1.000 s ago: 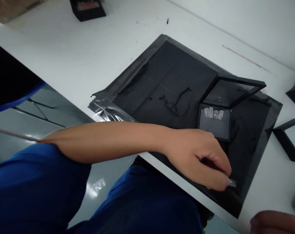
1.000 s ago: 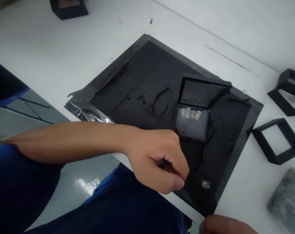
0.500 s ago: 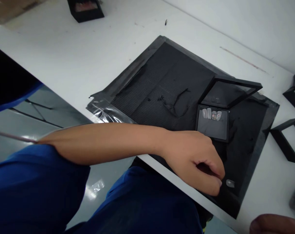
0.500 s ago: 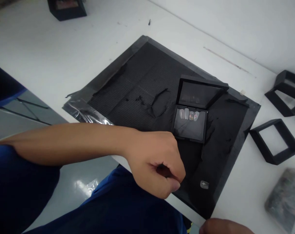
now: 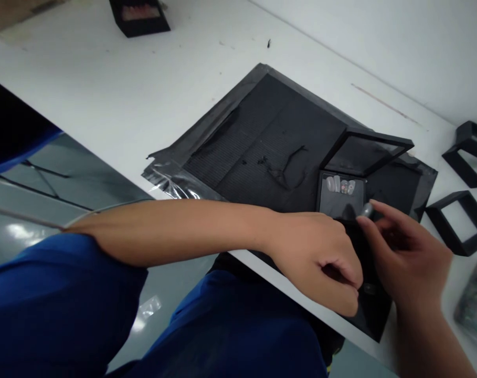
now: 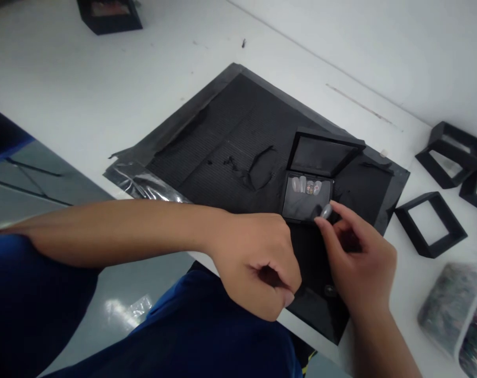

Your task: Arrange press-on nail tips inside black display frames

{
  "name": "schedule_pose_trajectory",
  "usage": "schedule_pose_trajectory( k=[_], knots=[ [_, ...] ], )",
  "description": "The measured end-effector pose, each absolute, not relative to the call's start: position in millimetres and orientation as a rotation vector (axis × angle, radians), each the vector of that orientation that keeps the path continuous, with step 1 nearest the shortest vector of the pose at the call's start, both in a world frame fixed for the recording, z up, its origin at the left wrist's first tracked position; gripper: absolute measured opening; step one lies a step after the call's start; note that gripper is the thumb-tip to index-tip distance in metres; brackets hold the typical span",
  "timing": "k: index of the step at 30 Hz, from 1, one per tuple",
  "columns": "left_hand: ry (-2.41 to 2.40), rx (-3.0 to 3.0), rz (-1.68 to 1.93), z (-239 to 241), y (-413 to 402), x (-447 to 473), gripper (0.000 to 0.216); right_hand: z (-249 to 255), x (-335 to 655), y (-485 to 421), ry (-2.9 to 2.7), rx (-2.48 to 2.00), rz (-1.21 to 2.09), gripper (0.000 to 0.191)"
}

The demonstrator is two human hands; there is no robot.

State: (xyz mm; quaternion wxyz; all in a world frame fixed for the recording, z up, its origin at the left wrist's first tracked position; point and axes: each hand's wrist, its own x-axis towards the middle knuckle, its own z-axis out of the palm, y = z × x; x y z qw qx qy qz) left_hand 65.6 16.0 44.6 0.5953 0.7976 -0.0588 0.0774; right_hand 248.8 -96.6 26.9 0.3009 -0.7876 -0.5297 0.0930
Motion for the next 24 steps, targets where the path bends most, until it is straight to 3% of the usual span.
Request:
schedule_pose_trajectory(
  k=[10, 24],
  knots=[
    [-0.12, 1.845, 0.15, 42, 19, 65, 0.032, 20, 260, -62, -1.378, -2.142, 0.398, 0.052],
    [-0.157, 1.943, 0.187, 41, 31, 70, 0.031, 27, 245, -83, -1.332, -2.0, 0.318, 0.042]
  ],
)
